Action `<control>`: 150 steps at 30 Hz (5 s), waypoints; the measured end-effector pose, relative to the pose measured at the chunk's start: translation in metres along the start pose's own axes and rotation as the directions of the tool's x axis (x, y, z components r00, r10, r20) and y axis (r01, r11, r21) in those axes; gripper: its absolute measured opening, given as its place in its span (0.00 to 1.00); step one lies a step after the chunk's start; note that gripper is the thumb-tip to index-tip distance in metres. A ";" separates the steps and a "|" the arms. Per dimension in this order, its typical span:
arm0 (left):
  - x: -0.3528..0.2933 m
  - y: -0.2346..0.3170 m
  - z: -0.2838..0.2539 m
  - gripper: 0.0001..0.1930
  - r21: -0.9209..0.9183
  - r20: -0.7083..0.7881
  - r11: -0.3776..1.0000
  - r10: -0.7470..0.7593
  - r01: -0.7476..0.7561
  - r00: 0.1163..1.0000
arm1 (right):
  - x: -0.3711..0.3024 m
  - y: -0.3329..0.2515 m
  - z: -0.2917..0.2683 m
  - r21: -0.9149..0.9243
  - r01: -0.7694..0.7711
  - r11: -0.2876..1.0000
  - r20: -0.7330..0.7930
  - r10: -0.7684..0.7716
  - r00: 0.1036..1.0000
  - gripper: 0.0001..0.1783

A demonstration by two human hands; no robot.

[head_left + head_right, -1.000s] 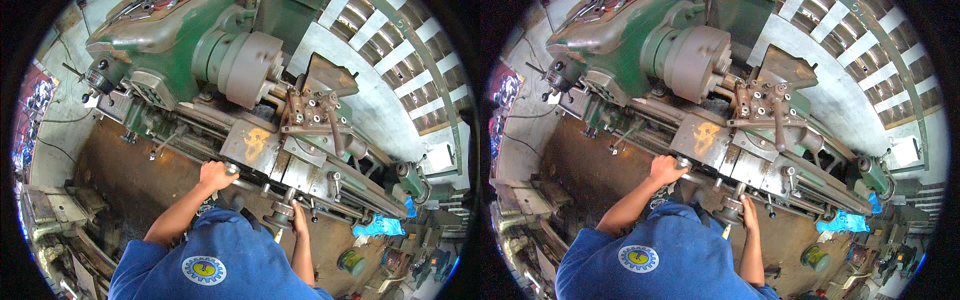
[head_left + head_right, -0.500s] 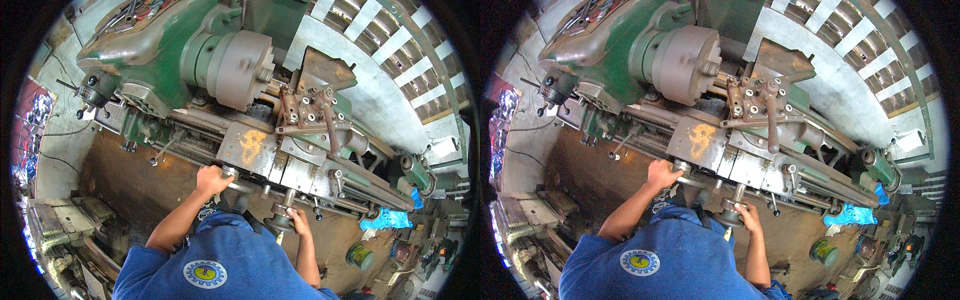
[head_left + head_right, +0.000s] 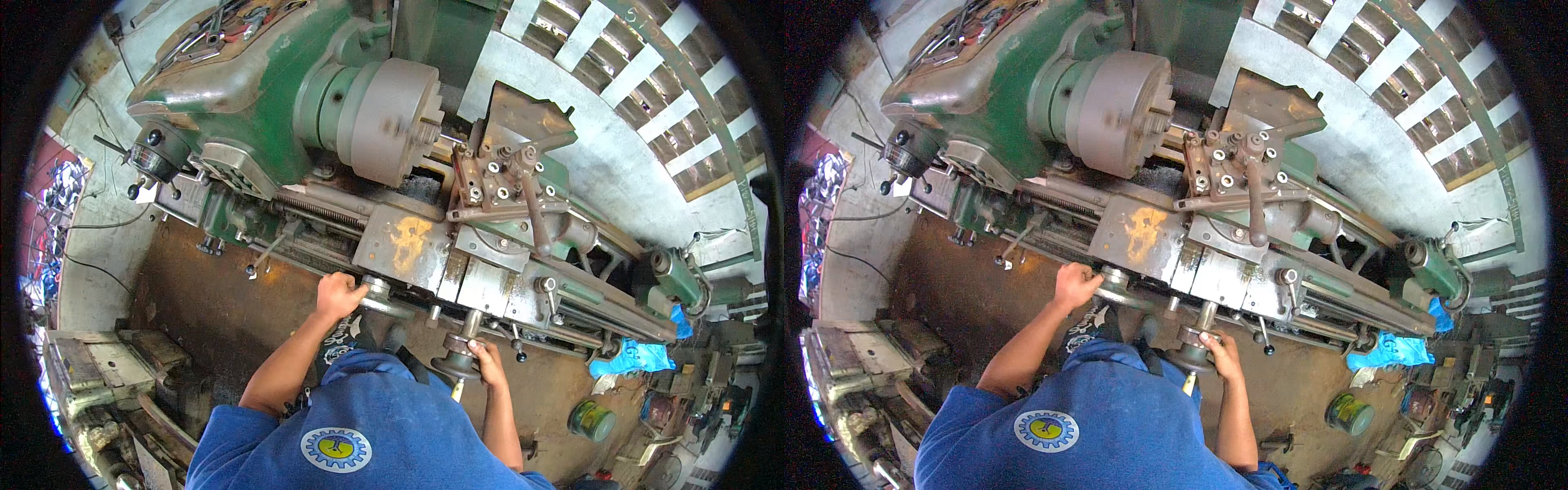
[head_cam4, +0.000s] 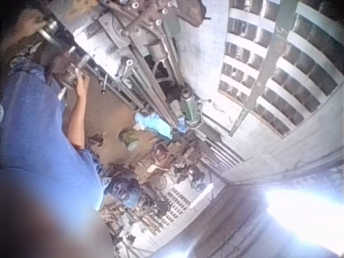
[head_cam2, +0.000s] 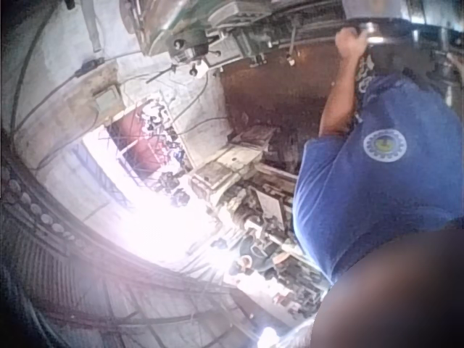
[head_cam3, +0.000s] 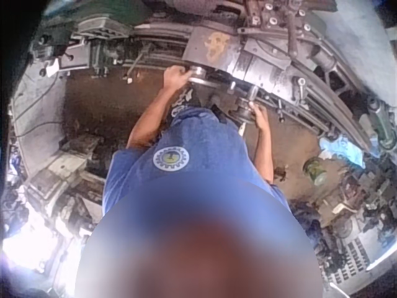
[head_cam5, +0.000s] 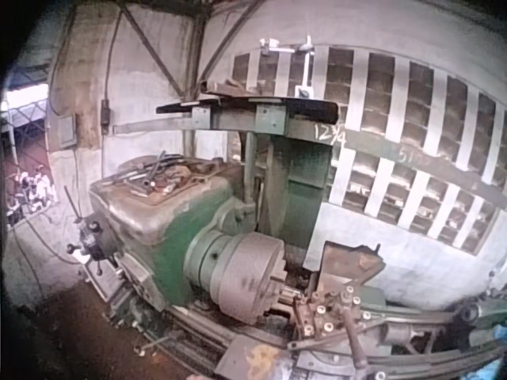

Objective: The person operates a metal lathe by turning handwheels to move the carriage and tool post along the bed. They adjust the chuck and tool post, then continue to position the tool against the rotating workpiece while monitoring the cut.

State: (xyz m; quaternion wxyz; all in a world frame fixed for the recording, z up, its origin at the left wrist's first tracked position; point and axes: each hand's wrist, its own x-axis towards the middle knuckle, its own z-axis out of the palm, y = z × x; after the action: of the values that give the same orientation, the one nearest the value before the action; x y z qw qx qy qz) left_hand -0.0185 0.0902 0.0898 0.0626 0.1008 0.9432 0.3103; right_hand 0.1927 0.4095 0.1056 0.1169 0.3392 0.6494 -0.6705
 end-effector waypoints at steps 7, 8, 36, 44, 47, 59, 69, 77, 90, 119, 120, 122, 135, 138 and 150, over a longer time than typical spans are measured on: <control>0.001 -0.014 0.004 0.18 -0.152 -0.072 0.985 0.077 -0.087 0.994 | 0.005 0.008 -0.004 0.007 0.006 1.000 0.028 -0.006 1.000 0.36; 0.001 -0.016 0.004 0.18 -0.182 -0.079 0.978 0.086 -0.099 0.993 | 0.007 0.009 -0.005 0.001 0.017 1.000 0.040 -0.017 0.999 0.36; 0.005 -0.040 0.012 0.16 -0.379 -0.050 0.924 0.038 -0.054 0.998 | 0.007 0.008 -0.002 0.056 0.084 0.995 0.005 -0.085 0.996 0.31; 0.008 -0.045 0.013 0.15 -0.390 -0.012 0.920 0.031 -0.033 0.999 | 0.002 -0.002 0.000 0.071 0.068 0.995 0.052 -0.072 0.996 0.30; 0.008 -0.048 0.014 0.16 -0.424 -0.060 0.900 0.085 -0.103 0.995 | 0.002 0.000 -0.001 0.058 0.042 0.997 0.034 -0.044 0.998 0.31; 0.010 -0.059 0.021 0.16 -0.429 -0.137 0.891 0.100 -0.150 0.985 | 0.009 0.014 -0.005 0.040 0.023 0.999 -0.018 -0.022 1.000 0.37; 0.011 -0.062 0.018 0.16 -0.492 -0.059 0.865 0.082 -0.101 0.995 | 0.006 0.005 -0.001 0.033 0.073 0.997 0.025 -0.074 0.997 0.29; 0.012 -0.065 0.021 0.16 -0.505 -0.040 0.862 0.034 -0.050 0.999 | 0.009 0.013 -0.004 0.026 0.069 0.997 0.016 -0.070 0.997 0.29; 0.011 -0.065 0.018 0.15 -0.443 -0.037 0.897 -0.016 -0.002 0.999 | 0.002 -0.002 0.000 0.025 0.047 0.999 0.034 -0.048 0.998 0.30; 0.016 -0.029 -0.007 0.23 -0.207 0.238 0.977 0.003 0.048 0.971 | 0.006 0.003 -0.004 0.086 -0.027 0.996 0.024 0.025 0.999 0.48; 0.016 -0.029 -0.006 0.23 -0.214 0.255 0.975 -0.007 0.064 0.967 | 0.007 0.002 -0.005 0.084 -0.021 0.996 0.028 0.019 0.999 0.49; 0.017 -0.031 -0.005 0.23 -0.216 0.235 0.975 0.002 0.050 0.972 | 0.007 0.001 -0.005 0.078 -0.029 0.997 0.055 0.025 0.998 0.49; 0.019 -0.044 0.002 0.23 -0.292 0.246 0.954 -0.001 0.075 0.969 | 0.003 -0.003 -0.002 0.137 0.001 0.991 0.047 -0.008 0.999 0.41; 0.020 -0.048 0.004 0.23 -0.304 0.238 0.951 0.019 0.056 0.971 | 0.002 -0.002 -0.002 0.126 -0.014 0.992 0.054 0.008 0.999 0.41; 0.023 -0.070 0.021 0.22 -0.414 0.210 0.909 0.053 0.040 0.976 | 0.002 0.000 -0.002 0.143 -0.053 0.988 0.006 0.052 0.999 0.51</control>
State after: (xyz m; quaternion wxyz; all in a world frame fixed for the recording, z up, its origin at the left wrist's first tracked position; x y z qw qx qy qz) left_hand -0.0475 0.0526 0.0299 0.1839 0.1214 0.8426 0.4914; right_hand 0.1916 0.4114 0.1049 0.1104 0.3631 0.5902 -0.7125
